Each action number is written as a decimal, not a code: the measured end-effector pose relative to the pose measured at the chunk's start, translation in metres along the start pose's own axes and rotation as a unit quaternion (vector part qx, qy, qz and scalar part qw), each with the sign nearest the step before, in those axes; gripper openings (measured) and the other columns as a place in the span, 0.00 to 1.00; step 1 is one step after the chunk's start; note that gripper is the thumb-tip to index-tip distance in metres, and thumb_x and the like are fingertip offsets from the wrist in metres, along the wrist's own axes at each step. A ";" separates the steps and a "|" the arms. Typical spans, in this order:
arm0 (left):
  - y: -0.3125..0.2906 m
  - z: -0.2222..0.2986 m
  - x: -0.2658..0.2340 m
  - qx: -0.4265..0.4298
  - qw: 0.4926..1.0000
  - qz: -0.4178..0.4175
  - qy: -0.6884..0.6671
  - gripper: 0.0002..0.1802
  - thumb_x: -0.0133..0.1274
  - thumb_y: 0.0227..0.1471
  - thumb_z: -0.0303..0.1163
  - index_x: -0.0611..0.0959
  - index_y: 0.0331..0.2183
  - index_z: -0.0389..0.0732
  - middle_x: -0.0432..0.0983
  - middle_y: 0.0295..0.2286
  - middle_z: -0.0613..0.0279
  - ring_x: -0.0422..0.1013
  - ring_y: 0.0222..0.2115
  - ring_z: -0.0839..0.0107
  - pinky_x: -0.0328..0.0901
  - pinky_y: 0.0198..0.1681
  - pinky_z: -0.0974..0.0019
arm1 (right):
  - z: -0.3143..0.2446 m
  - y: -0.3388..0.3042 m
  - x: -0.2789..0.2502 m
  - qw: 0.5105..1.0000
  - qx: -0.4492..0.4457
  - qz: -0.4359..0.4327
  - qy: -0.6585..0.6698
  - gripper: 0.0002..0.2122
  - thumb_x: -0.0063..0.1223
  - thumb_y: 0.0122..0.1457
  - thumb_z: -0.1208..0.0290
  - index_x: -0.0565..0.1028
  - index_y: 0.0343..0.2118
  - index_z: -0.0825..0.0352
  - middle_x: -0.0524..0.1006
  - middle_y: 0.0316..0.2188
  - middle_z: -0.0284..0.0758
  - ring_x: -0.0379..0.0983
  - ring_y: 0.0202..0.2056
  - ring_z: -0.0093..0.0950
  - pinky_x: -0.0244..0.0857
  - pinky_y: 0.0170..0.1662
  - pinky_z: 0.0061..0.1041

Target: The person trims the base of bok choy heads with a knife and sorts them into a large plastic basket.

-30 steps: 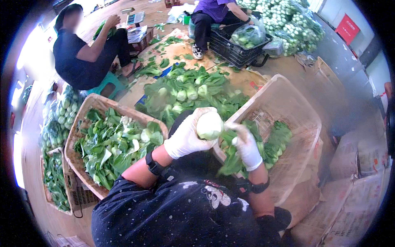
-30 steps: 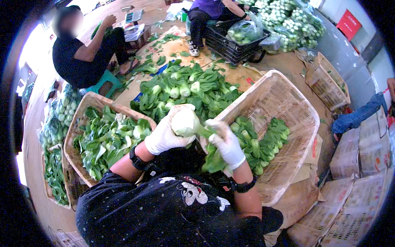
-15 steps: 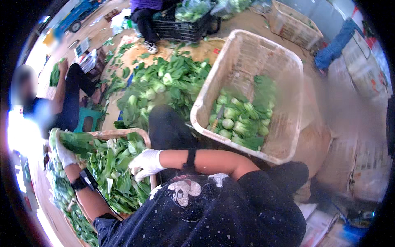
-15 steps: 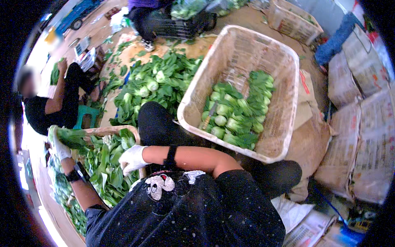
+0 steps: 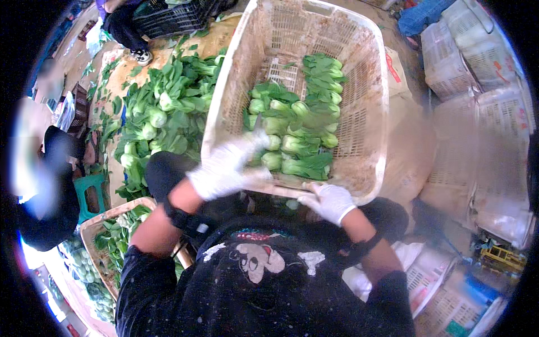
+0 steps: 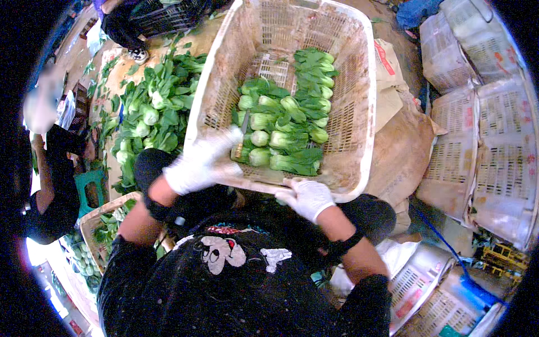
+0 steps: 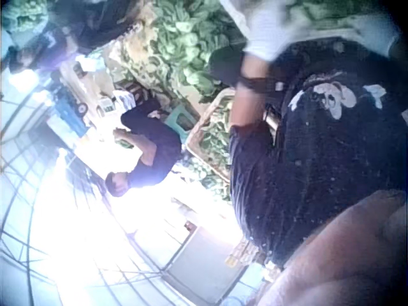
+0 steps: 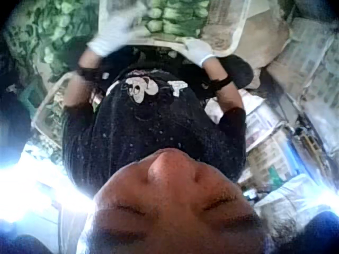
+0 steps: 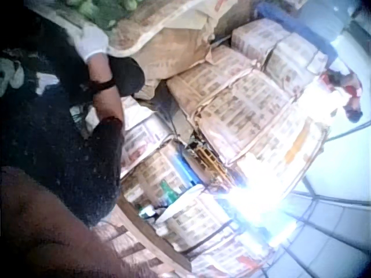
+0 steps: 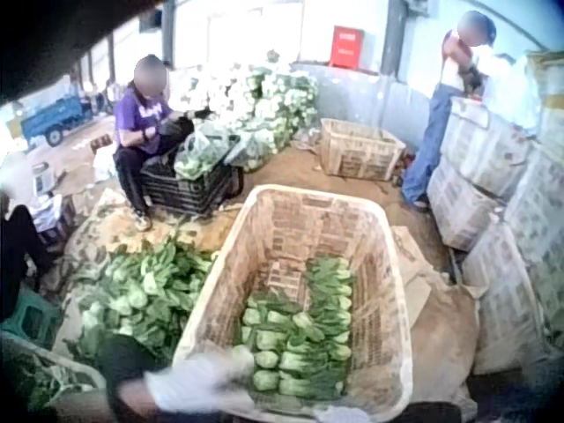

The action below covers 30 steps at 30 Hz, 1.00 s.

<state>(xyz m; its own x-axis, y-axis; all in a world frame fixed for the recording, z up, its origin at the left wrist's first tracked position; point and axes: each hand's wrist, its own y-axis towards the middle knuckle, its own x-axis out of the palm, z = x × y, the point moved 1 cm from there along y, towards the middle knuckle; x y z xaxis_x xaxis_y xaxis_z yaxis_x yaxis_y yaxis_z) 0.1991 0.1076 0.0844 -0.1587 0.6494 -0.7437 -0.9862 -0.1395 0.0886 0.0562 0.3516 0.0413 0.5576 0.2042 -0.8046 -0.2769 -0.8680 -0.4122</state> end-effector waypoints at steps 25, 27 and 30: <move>-0.002 0.057 0.054 -0.210 0.947 -0.214 0.113 0.37 0.40 0.46 0.67 0.84 0.31 0.43 0.78 0.26 0.48 0.75 0.31 0.50 0.68 0.37 0.53 | 0.000 0.008 -0.010 0.975 -0.064 -0.207 -0.044 0.28 0.37 0.57 0.42 0.73 0.42 0.67 0.76 0.36 0.48 0.74 0.38 0.43 0.66 0.42 0.40; 0.010 0.050 0.031 -0.205 0.970 -0.123 0.036 0.38 0.41 0.47 0.67 0.79 0.41 0.42 0.77 0.32 0.46 0.73 0.35 0.49 0.67 0.41 0.55 | 0.024 0.059 -0.027 0.936 0.003 -0.348 0.042 0.31 0.42 0.54 0.40 0.73 0.46 0.65 0.77 0.38 0.42 0.75 0.36 0.35 0.66 0.41 0.35; -0.009 0.030 0.015 -0.259 0.952 0.147 -0.077 0.29 0.49 0.48 0.56 0.78 0.42 0.41 0.77 0.32 0.49 0.74 0.36 0.53 0.67 0.41 0.59 | 0.036 0.144 -0.054 0.960 0.015 -0.275 0.043 0.27 0.51 0.52 0.48 0.72 0.49 0.64 0.76 0.40 0.38 0.72 0.34 0.29 0.65 0.39 0.30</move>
<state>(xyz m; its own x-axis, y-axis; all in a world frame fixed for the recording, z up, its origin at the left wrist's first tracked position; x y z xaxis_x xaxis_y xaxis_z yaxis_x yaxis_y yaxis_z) 0.2047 0.1411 0.0928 -0.4681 0.6217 -0.6279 -0.7498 -0.6556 -0.0901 -0.0417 0.2323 0.0101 0.6882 0.5892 -0.4234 0.0570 -0.6256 -0.7780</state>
